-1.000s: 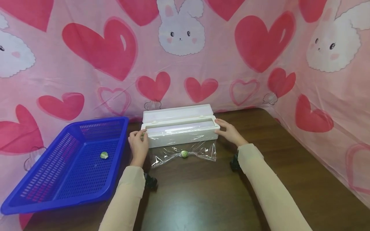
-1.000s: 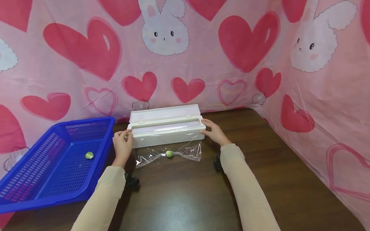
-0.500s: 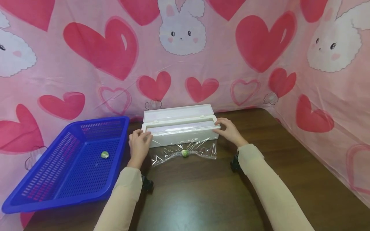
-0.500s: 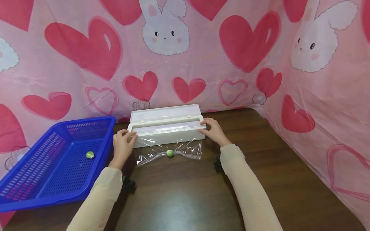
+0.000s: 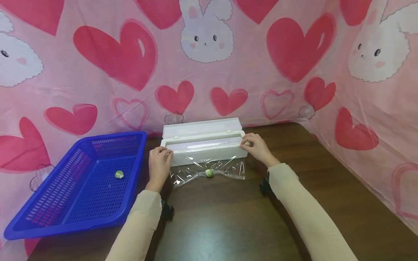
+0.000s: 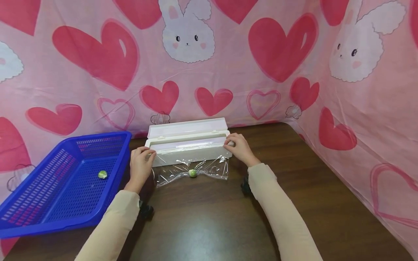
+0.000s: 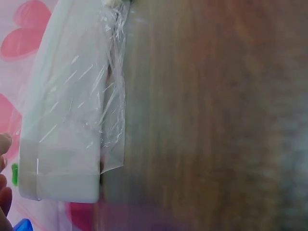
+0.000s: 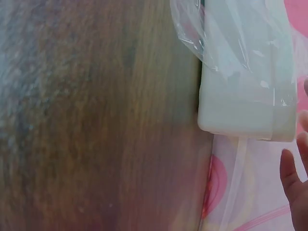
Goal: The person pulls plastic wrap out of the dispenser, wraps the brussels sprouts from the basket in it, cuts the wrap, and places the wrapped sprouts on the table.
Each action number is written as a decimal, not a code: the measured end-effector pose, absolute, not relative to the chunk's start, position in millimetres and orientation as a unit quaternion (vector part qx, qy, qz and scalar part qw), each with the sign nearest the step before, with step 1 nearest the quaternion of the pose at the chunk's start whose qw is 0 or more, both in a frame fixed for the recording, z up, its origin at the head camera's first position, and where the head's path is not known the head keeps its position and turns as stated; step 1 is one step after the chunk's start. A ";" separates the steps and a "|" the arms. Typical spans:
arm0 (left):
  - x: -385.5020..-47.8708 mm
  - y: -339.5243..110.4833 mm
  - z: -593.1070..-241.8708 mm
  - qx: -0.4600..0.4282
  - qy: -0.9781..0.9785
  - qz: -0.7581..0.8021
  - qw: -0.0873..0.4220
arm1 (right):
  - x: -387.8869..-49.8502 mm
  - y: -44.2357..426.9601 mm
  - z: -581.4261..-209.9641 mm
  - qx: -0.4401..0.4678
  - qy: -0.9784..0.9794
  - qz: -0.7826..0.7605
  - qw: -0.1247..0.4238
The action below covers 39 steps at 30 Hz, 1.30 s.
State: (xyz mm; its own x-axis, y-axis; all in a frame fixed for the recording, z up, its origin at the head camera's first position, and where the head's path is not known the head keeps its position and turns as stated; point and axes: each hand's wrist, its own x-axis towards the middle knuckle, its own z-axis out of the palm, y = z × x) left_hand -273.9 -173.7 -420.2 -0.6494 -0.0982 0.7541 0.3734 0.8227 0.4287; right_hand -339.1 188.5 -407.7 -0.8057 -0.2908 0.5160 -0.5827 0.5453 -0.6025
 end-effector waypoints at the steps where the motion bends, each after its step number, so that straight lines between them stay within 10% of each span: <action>1: -273.2 -173.4 -420.4 -0.084 -0.859 -0.290 0.414 | -337.9 188.8 -407.1 0.252 -0.859 0.408 0.179; 17: -242.8 -166.1 -418.7 -0.046 -0.816 -0.444 0.366 | -317.4 196.9 -401.1 0.206 -0.824 0.527 0.045; 39: -202.9 -176.7 -423.8 -0.119 -0.831 -0.467 0.278 | -290.2 219.6 -401.9 0.288 -0.854 0.433 0.007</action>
